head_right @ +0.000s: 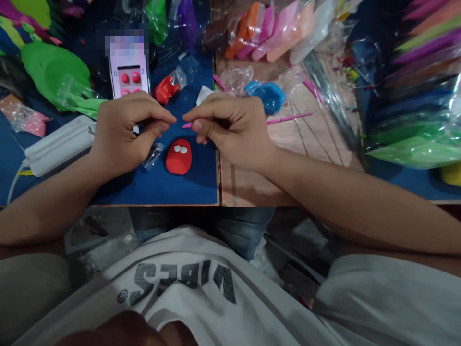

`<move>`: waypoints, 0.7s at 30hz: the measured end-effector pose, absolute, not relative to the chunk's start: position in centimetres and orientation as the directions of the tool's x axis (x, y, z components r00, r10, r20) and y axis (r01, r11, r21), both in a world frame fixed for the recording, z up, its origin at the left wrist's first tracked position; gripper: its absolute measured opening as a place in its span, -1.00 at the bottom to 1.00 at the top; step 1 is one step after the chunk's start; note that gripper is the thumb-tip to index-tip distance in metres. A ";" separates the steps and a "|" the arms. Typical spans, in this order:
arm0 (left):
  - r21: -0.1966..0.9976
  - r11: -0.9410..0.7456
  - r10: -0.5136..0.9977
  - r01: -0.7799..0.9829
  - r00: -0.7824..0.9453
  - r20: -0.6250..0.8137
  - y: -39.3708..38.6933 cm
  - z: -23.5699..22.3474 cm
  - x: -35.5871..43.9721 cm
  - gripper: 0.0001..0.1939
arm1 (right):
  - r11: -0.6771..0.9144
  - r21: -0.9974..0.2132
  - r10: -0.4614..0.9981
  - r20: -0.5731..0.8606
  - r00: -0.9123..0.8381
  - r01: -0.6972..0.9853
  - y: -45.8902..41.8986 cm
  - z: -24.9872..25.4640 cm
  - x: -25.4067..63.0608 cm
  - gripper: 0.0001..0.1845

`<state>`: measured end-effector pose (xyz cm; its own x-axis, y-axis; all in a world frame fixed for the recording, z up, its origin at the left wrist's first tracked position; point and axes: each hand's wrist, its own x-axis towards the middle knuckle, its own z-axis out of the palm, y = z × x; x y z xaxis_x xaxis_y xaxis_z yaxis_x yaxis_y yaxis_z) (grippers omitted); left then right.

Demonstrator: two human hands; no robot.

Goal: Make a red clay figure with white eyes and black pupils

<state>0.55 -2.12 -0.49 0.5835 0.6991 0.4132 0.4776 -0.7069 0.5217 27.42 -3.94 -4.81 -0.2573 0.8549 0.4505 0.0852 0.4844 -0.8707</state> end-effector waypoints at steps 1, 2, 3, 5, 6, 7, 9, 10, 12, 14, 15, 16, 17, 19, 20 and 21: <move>0.517 -0.726 0.679 0.454 0.593 0.434 -2.0 -0.6 0.5 -0.81 | 0.469 -0.880 0.862 0.439 -0.256 0.070 -4.0 -4.8 27.4 -0.89; 0.519 -0.735 0.668 0.436 0.599 0.442 -1.9 -0.7 0.5 -0.81 | 0.440 -0.896 0.873 0.413 -0.258 0.053 -4.1 -4.8 27.3 -0.90; 0.530 -0.729 0.671 0.433 0.604 0.430 -1.9 -0.7 0.5 -0.81 | 0.409 -0.912 0.884 0.389 -0.258 0.026 -4.2 -4.8 27.2 -0.90; 0.557 -0.691 0.705 0.461 0.601 0.376 -2.0 -0.7 0.5 -0.80 | 0.346 -0.937 0.902 0.345 -0.260 -0.041 -4.4 -4.9 27.1 -0.88; 0.568 -0.683 0.711 0.460 0.596 0.373 -2.0 -0.6 0.5 -0.81 | 0.316 -0.946 0.911 0.323 -0.256 -0.070 -4.5 -4.9 27.0 -0.85; 0.576 -0.677 0.716 0.458 0.590 0.373 -2.1 -0.5 0.6 -0.82 | 0.292 -0.952 0.919 0.306 -0.249 -0.090 -4.6 -4.9 26.9 -0.82; 0.576 -0.670 0.724 0.469 0.584 0.366 -2.3 -0.3 0.6 -0.83 | 0.260 -0.962 0.934 0.274 -0.232 -0.086 -4.8 -4.8 26.8 -0.76; 0.570 -0.662 0.732 0.486 0.581 0.355 -2.4 -0.2 0.6 -0.83 | 0.251 -0.965 0.939 0.261 -0.222 -0.071 -4.9 -4.7 26.8 -0.72; 0.558 -0.633 0.758 0.536 0.576 0.307 -2.7 0.0 0.6 -0.82 | 0.256 -0.965 0.944 0.261 -0.202 -0.049 -5.0 -4.4 26.8 -0.68; 0.551 -0.617 0.772 0.562 0.567 0.287 -2.9 0.2 0.7 -0.80 | 0.276 -0.960 0.939 0.280 -0.199 -0.048 -5.1 -4.3 26.7 -0.69; 0.550 -0.619 0.771 0.560 0.566 0.291 -3.0 0.3 0.8 -0.79 | 0.284 -0.957 0.935 0.290 -0.206 -0.058 -5.1 -4.3 26.7 -0.70; 0.549 -0.624 0.768 0.556 0.568 0.297 -3.1 0.3 0.8 -0.78 | 0.289 -0.955 0.930 0.297 -0.218 -0.068 -5.0 -4.3 26.7 -0.70; 0.547 -0.631 0.762 0.549 0.570 0.307 -3.2 0.4 0.9 -0.77 | 0.288 -0.955 0.925 0.297 -0.235 -0.073 -5.0 -4.3 26.7 -0.69; 0.539 -0.649 0.748 0.537 0.580 0.324 -3.3 0.3 0.9 -0.76 | 0.294 -0.953 0.917 0.302 -0.261 -0.071 -4.9 -4.4 26.6 -0.66; 0.531 -0.656 0.743 0.536 0.581 0.331 -3.3 0.3 0.9 -0.75 | 0.296 -0.953 0.915 0.301 -0.268 -0.061 -4.9 -4.5 26.6 -0.65; 0.522 -0.659 0.742 0.542 0.582 0.332 -3.4 0.2 0.9 -0.73 | 0.300 -0.953 0.914 0.302 -0.272 -0.050 -4.8 -4.5 26.5 -0.64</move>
